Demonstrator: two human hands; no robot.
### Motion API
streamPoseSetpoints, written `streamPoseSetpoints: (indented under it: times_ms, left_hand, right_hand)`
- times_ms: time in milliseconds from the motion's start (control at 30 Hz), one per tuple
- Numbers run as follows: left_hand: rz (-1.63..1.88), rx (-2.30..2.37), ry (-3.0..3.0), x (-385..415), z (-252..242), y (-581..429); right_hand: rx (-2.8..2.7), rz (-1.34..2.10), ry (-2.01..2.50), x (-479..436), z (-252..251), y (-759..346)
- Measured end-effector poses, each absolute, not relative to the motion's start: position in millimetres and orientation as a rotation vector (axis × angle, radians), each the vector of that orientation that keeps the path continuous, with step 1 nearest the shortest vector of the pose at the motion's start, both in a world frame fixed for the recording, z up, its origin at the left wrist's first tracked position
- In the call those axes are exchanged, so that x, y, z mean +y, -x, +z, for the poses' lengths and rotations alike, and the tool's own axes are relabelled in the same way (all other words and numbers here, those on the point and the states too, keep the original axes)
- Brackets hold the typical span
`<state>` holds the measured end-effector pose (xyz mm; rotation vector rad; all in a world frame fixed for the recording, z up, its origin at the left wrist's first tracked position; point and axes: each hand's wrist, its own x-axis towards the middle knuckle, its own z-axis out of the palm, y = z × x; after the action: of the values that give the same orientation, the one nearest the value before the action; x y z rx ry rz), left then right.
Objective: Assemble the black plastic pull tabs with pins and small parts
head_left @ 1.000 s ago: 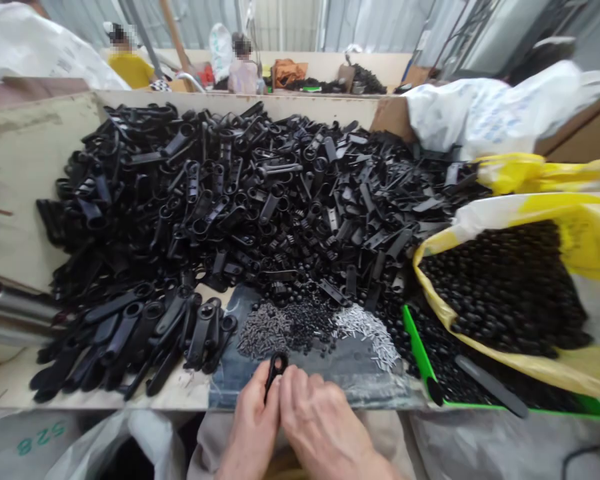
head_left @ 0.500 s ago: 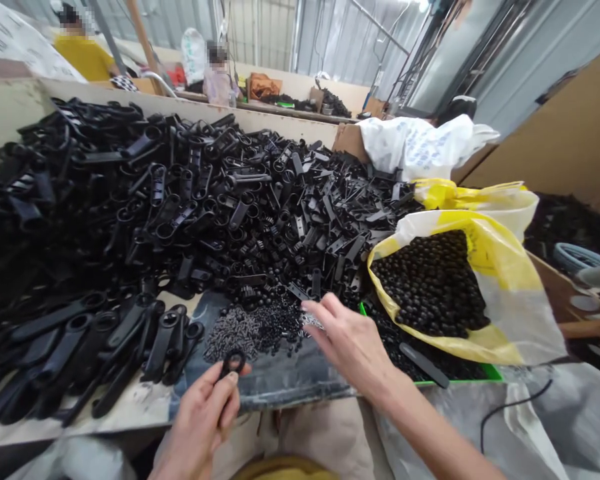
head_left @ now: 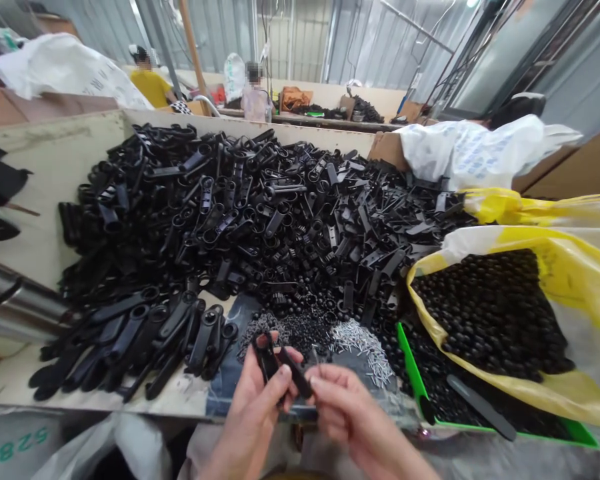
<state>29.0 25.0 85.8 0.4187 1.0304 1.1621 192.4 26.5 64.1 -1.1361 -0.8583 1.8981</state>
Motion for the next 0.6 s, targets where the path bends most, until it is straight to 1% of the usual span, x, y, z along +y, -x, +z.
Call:
streamPoseSetpoints:
  times_ms: [33,67,100,167,233,300,367,433,600]
  left_hand:
    - [1.153,1.038,-0.41,25,84,-30]
    - [1.146,1.058,-0.403,24,80,-31]
    - [1.15,1.087,-0.403,23,77,-32]
    - [1.171,1.157,-0.427,22,70,-32]
    - [1.197,1.193,-0.433,20,67,-32]
    - [1.22,1.152,-0.382,19,67,-33]
    - [1.226,1.075,-0.306,18,70,-32]
    - [1.211,1.014,-0.257,18,71,-29]
    - [1.219,0.865,-0.221,16,68,-21]
  right_hand:
    - [-0.817,1.938,1.104,16,57,-184]
    - [-0.861,1.87,1.118,9,50,-179]
    - [-0.964,1.722,1.165,3,45,-175]
    - [-1.28,1.292,1.256,-2,41,-175]
    - [-1.631,0.886,1.235,0,43,-178]
    - [-1.906,0.586,1.119,5,49,-182]
    - [-2.006,0.373,1.028,10,54,-185]
    - [-1.971,0.316,1.02,13,58,-187]
    - [-1.874,0.438,0.966,11,61,-184]
